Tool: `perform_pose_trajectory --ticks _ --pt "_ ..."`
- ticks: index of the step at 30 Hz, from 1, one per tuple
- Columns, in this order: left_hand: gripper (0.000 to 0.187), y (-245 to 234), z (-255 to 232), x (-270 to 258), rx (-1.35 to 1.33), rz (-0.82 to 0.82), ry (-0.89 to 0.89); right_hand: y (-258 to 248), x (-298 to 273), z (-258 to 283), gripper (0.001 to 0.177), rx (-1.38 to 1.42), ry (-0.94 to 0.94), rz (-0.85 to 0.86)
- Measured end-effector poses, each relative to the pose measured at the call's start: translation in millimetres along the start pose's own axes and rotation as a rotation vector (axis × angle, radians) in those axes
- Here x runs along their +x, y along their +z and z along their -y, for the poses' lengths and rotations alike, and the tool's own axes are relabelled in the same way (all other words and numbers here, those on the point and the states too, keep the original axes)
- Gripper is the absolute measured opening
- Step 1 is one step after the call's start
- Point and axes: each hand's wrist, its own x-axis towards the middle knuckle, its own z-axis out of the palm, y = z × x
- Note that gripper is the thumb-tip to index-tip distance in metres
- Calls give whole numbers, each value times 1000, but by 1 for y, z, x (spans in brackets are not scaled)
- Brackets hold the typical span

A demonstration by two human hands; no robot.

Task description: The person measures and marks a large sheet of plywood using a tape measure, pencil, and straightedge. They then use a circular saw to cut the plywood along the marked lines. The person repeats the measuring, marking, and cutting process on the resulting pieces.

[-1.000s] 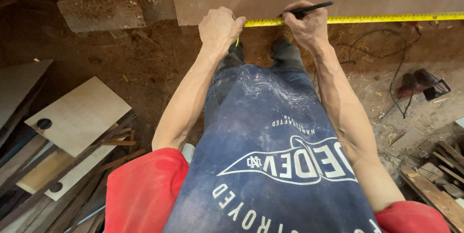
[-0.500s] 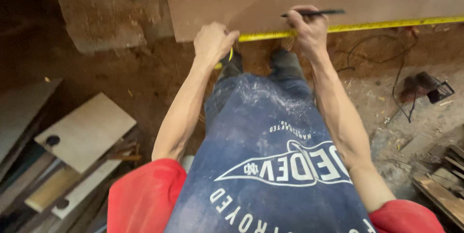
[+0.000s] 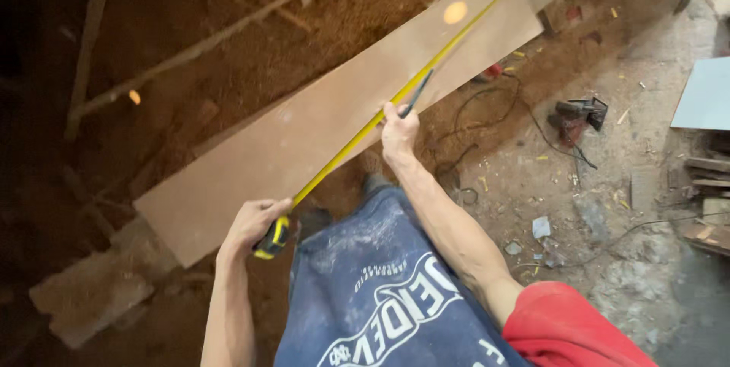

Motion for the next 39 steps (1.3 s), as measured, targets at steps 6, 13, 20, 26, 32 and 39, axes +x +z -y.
perform_pose_trajectory --ticks 6,13,20,26,32,39 --pt "44 11 -35 17 92 -149 -1 4 54 5 30 -61 18 30" --pt "47 -12 -55 30 247 -272 8 25 74 -9 31 -377 -67 -33" --pt "55 -55 -40 47 427 -327 247 46 63 -10 26 -597 -96 103" --pt "52 -72 -17 88 459 -619 282 54 33 -9 33 -312 125 280" --pt "43 -81 -15 96 412 -751 84 87 -34 -21 34 -543 34 511" --pt "38 -84 -7 95 335 -732 64 156 -77 -24 17 -868 -374 1187"
